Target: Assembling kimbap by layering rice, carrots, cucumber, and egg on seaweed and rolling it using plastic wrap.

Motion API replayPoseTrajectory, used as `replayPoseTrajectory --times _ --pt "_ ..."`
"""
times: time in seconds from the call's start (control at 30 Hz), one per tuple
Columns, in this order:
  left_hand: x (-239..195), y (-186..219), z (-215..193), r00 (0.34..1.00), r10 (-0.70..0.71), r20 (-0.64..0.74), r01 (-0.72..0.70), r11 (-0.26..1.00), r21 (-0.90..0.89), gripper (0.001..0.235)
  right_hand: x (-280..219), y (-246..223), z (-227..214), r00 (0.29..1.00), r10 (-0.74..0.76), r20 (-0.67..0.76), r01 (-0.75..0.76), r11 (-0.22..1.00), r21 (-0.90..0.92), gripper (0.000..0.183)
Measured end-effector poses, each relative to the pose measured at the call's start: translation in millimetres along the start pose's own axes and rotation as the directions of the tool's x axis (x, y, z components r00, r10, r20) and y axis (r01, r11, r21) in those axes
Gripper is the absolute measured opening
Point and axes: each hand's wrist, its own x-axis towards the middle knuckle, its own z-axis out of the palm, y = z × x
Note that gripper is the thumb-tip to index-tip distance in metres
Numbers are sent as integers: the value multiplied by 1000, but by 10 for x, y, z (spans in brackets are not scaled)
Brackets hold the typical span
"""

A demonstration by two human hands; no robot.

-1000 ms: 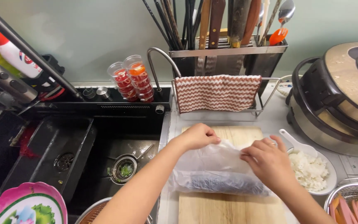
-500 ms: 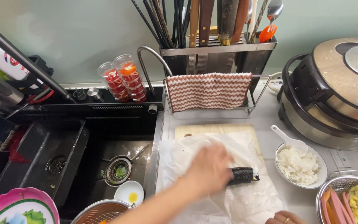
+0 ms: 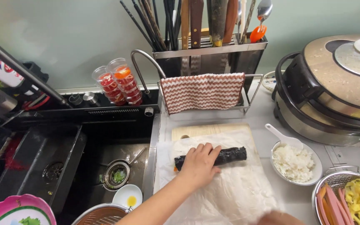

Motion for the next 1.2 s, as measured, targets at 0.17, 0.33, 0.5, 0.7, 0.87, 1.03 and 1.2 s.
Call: replayPoseTrajectory --times 0.17,0.33,0.5,0.7,0.87,1.03,1.2 --pt "22 -41 114 998 -14 -67 15 1000 16 65 1059 135 -171 976 -173 135 217 663 -717 40" --pt "-17 -12 94 994 -13 -109 15 1000 19 68 1547 113 103 991 119 68 -36 706 -707 77" --pt "-27 0 65 994 -25 -110 25 1000 -3 67 1659 -14 221 982 189 4 -139 735 -664 68" --pt "-4 15 39 996 -42 -75 40 999 -20 64 1683 120 146 984 176 -26 -141 685 -714 31" --pt "-9 -2 69 996 -48 -70 49 999 10 63 1699 23 162 983 179 -39 -153 686 -711 25" --pt "-9 -26 92 997 -44 -61 44 999 -12 62 1733 -96 -19 994 98 50 -16 579 -816 18" --pt "5 -18 66 998 -61 -2 61 997 -40 62 1679 34 -148 939 -74 336 344 242 -907 18"
